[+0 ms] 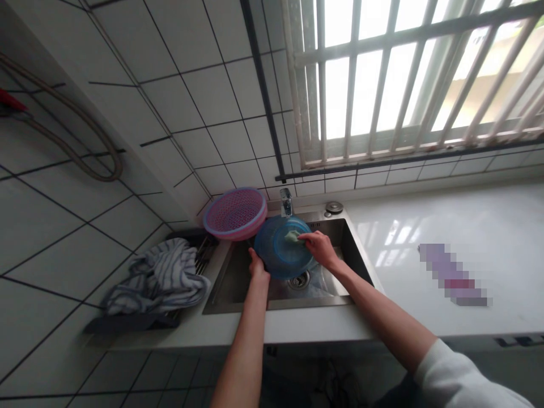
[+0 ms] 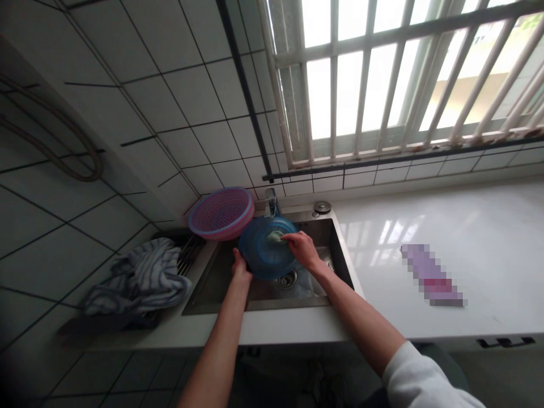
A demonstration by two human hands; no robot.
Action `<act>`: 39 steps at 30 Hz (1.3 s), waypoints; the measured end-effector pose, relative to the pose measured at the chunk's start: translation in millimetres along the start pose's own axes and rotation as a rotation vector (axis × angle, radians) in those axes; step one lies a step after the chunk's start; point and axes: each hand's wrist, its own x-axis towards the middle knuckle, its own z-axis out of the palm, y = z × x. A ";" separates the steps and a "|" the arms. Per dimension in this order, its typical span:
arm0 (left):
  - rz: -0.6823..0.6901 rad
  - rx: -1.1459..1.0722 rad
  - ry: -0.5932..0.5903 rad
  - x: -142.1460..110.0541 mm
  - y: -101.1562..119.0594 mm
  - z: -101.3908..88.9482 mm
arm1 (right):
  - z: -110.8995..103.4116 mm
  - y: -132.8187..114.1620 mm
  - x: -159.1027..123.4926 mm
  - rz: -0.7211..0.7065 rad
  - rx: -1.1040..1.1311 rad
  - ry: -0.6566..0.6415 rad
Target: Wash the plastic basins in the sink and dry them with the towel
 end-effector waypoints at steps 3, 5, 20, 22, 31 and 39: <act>0.019 0.045 0.033 -6.5 5.7 -0.9 | -10.9 19.4 8.4 0.293 0.179 0.210; 0.165 0.141 -0.011 -14.1 11.3 -1.6 | -15.7 29.5 13.3 0.556 0.401 0.320; 1.021 0.315 0.271 -143.2 59.7 -98.5 | -9.9 28.4 13.7 0.953 0.908 0.122; 1.131 0.268 0.431 -158.6 83.4 -111.2 | -7.5 26.3 10.8 0.912 0.851 0.035; 1.643 0.239 0.608 -115.6 200.5 -99.4 | 13.3 22.9 6.6 0.854 0.712 0.006; 1.674 0.629 0.264 -18.9 205.5 -49.6 | 7.3 44.0 0.4 0.635 0.157 -0.086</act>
